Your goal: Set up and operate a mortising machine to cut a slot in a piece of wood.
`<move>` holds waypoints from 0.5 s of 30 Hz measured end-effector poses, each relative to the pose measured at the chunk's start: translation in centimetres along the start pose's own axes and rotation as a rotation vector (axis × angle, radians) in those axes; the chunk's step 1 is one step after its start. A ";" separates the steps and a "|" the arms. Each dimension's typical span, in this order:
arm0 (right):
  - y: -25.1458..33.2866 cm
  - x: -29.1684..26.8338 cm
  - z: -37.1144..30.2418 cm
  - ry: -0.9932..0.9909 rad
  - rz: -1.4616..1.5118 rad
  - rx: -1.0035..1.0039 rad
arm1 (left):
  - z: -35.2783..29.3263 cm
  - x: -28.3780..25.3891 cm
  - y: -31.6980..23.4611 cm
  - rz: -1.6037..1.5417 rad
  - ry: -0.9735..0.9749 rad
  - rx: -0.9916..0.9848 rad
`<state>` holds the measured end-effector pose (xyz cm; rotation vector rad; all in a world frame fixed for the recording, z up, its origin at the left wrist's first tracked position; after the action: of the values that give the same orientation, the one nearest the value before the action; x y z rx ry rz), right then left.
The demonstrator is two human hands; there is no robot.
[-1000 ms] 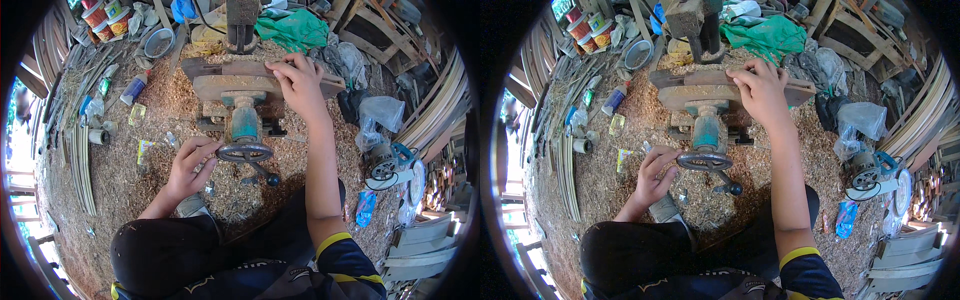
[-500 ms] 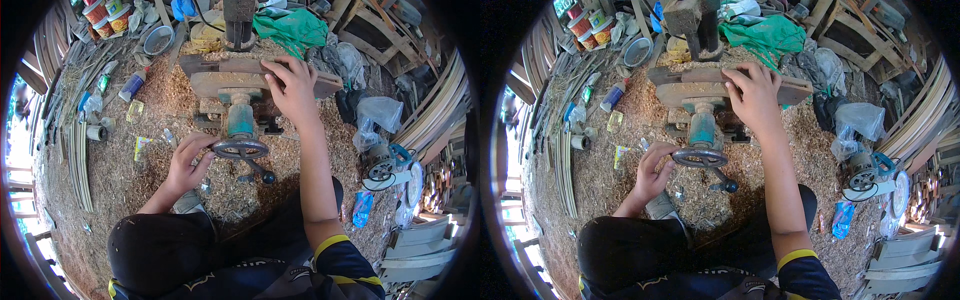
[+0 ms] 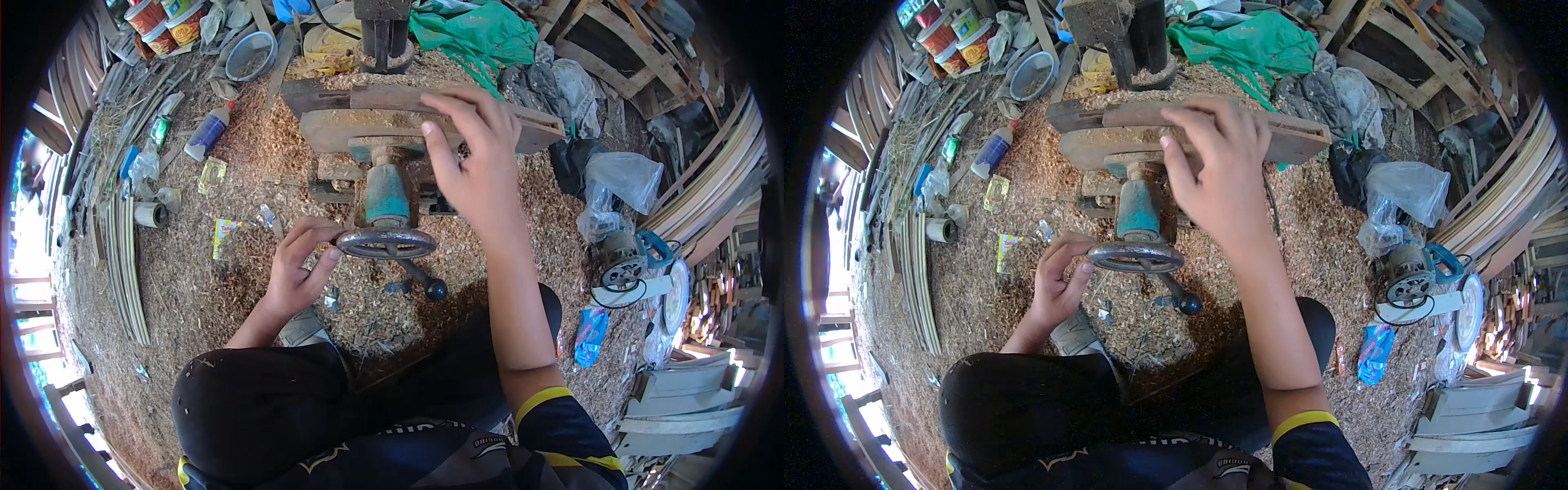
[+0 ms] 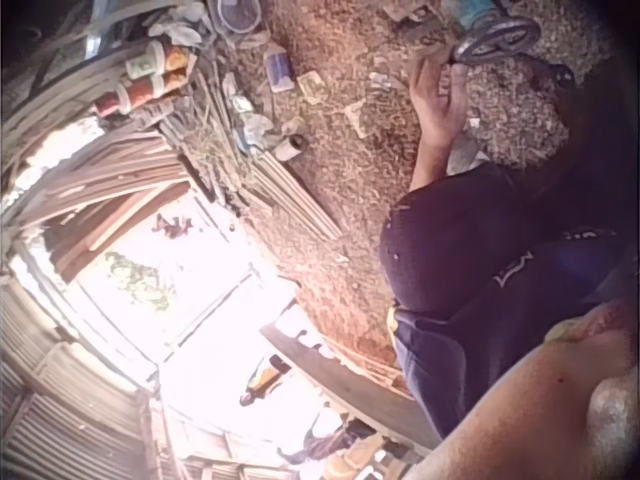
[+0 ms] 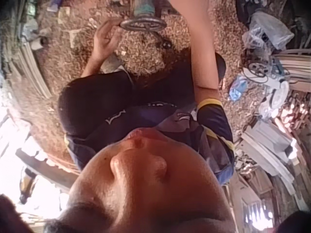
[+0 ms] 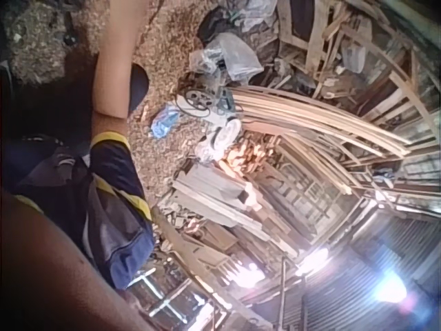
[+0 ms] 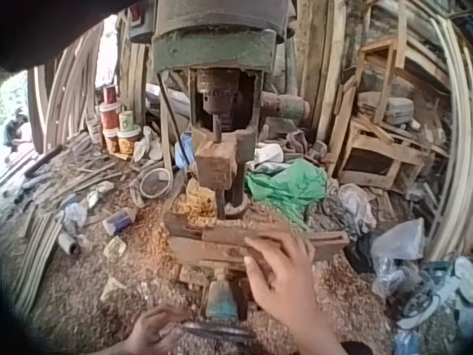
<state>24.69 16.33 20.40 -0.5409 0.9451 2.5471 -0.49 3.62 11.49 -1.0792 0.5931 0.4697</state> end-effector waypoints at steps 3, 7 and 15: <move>2.8 0.6 -1.9 0.024 0.095 0.026 | -0.3 -0.1 0.1 -0.007 0.005 -0.012; 5.6 0.9 -6.2 0.088 0.215 0.121 | -0.4 -0.1 0.0 -0.033 -0.022 -0.040; 6.3 2.3 -11.1 0.155 0.150 0.212 | -0.8 -1.6 -0.5 -0.012 -0.067 -0.043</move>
<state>22.28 4.87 14.93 -0.6315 1.3385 2.5195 -1.53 2.53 12.61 -1.1030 0.5188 0.5085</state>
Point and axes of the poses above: each hand's wrist, its own z-axis towards the middle knuckle, its own x-axis out of the palm, y = z × x, the point moved 5 cm from there along z, towards the middle knuckle, and after that the axes turned 13 degrees about z, right-handed, at the moved point
